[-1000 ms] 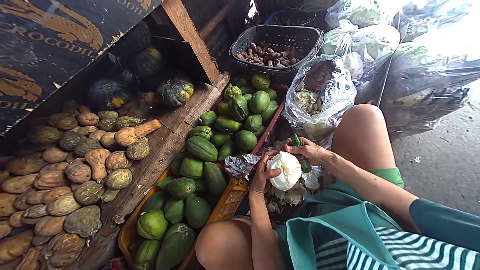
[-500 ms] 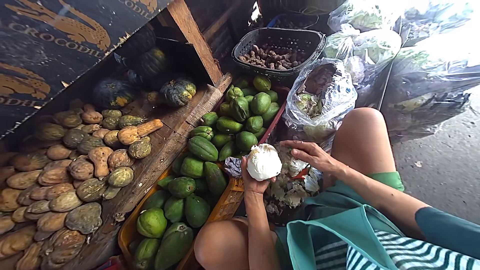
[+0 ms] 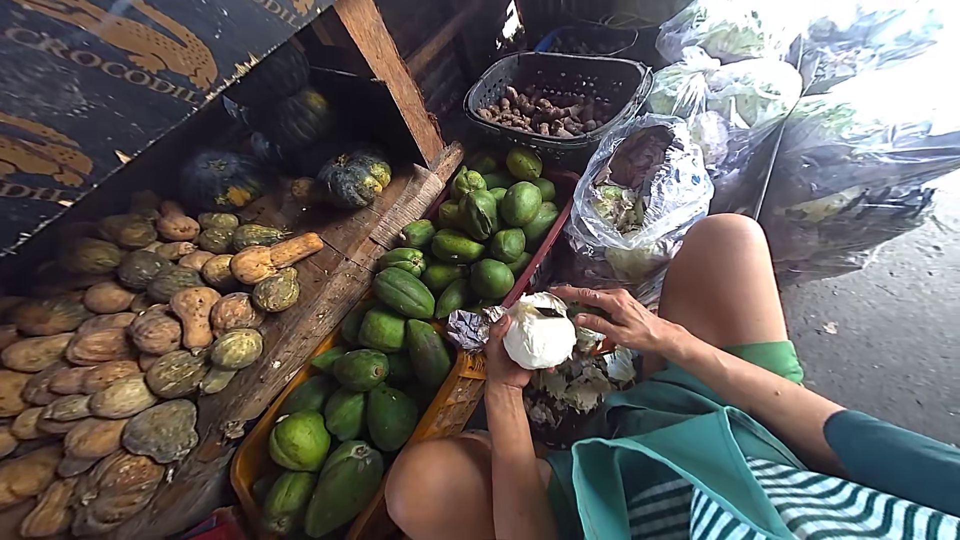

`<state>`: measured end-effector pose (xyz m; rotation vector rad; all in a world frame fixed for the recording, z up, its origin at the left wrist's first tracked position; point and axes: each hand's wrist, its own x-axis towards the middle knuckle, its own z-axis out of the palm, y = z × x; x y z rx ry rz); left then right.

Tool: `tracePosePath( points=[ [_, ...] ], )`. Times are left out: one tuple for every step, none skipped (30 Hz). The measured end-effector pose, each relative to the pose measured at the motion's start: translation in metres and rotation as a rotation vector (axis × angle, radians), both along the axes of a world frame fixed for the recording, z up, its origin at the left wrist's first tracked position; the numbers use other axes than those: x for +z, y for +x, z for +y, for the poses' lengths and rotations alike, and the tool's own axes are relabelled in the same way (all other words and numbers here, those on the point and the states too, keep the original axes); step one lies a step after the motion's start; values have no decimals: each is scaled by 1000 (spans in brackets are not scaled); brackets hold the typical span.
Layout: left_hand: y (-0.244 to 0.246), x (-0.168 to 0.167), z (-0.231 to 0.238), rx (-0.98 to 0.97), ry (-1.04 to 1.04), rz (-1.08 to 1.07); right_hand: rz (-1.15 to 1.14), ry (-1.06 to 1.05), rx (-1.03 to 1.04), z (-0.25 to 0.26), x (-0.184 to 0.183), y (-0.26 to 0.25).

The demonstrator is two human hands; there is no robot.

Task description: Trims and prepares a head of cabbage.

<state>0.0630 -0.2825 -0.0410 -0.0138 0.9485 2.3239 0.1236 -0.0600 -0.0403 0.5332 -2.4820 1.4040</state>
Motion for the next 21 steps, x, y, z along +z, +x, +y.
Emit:
tracePosePath(
  points=[
    [0,1,-1,-2,-4,18,-2,-4,9,0,0,0],
    [-1,1,-2,-4,-15,34,3,-9,12,0,-2,-1],
    [-1,1,-3,-5,-23,53,6,-10,15,0,-4,-1],
    [-1,0,-4,-2,-31,70,10,-22,14,-2,-6,-1],
    [-2,-1,-4,-1,-36,86,3,-31,7,-3,-7,-2],
    [0,-1,-4,-5,-48,112,-14,-33,-17,-3,-10,-4],
    [3,-1,-4,-21,-62,160,-41,-27,-59,-2,-16,-7],
    [8,-3,-4,-52,-63,218,-94,-13,-105,1,-24,-12],
    [13,-3,-3,-90,-58,266,-187,-5,-126,7,-31,-17],
    [16,-3,0,-108,-53,277,-317,-3,-119,14,-35,-21],
    [16,-3,1,-123,-32,271,-452,-4,-96,20,-36,-23],
    [14,-3,1,-118,-16,251,-586,0,-71,23,-37,-23],
    [12,-3,0,-101,3,214,-722,22,-52,24,-36,-20],
    [8,-4,0,-84,22,165,-822,48,-68,24,-38,-17],
    [4,-5,0,-77,51,108,-874,67,-126,23,-43,-14],
    [1,-4,0,-66,63,51,-889,68,-203,22,-48,-13],
    [0,-2,0,-39,47,8,-863,36,-265,21,-51,-13],
    [0,0,-1,8,-4,-13,-810,-13,-306,21,-51,-13],
    [1,1,-1,51,-69,-10,-743,-60,-326,20,-51,-13],
    [2,2,-1,62,-161,29,-681,-106,-331,18,-49,-14],
    [1,2,1,54,-248,88,-625,-156,-334,16,-46,-14]
  ],
)
